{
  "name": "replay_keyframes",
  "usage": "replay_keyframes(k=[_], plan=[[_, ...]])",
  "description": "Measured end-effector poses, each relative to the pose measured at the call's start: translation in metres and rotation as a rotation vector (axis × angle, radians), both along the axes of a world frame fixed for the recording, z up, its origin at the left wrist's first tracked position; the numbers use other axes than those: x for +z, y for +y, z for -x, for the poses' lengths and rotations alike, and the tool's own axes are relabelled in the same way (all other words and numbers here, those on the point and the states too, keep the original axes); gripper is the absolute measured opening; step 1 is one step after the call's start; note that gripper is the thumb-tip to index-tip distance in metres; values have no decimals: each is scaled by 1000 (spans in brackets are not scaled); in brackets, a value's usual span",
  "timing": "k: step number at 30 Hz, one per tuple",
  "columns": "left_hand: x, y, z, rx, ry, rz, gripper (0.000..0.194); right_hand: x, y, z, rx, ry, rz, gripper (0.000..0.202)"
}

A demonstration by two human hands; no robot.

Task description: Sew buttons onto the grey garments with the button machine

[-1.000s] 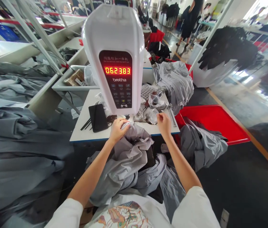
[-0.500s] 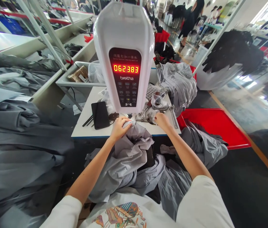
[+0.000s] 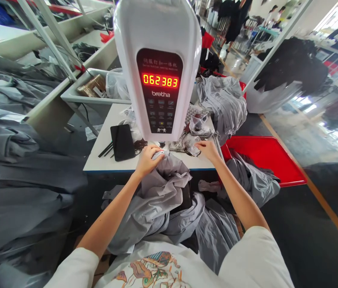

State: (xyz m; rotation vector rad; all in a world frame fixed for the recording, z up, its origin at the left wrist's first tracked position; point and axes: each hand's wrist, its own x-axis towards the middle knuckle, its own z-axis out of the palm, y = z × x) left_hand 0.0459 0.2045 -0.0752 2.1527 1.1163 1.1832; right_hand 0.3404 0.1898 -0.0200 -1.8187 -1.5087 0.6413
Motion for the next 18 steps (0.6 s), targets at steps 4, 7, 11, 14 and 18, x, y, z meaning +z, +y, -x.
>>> replay_keyframes(k=[4, 7, 11, 14, 18], plan=[[1, 0, 0, -1, -13, 3, 14, 9, -20, 11, -77, 171, -143, 36], [0, 0, 0, 5, -15, -5, 15, 9, -32, 37, -30, 274, -139, 36], [-2, 0, 0, 15, -13, -15, 15, -2, -32, 84, 82, 297, -146, 29], [-3, 0, 0, 9, -9, -23, 15, -9, -24, 113, 152, 273, -158, 27], [-2, 1, 0, 13, -2, -20, 15, -11, -17, 133, 208, 265, -206, 28]])
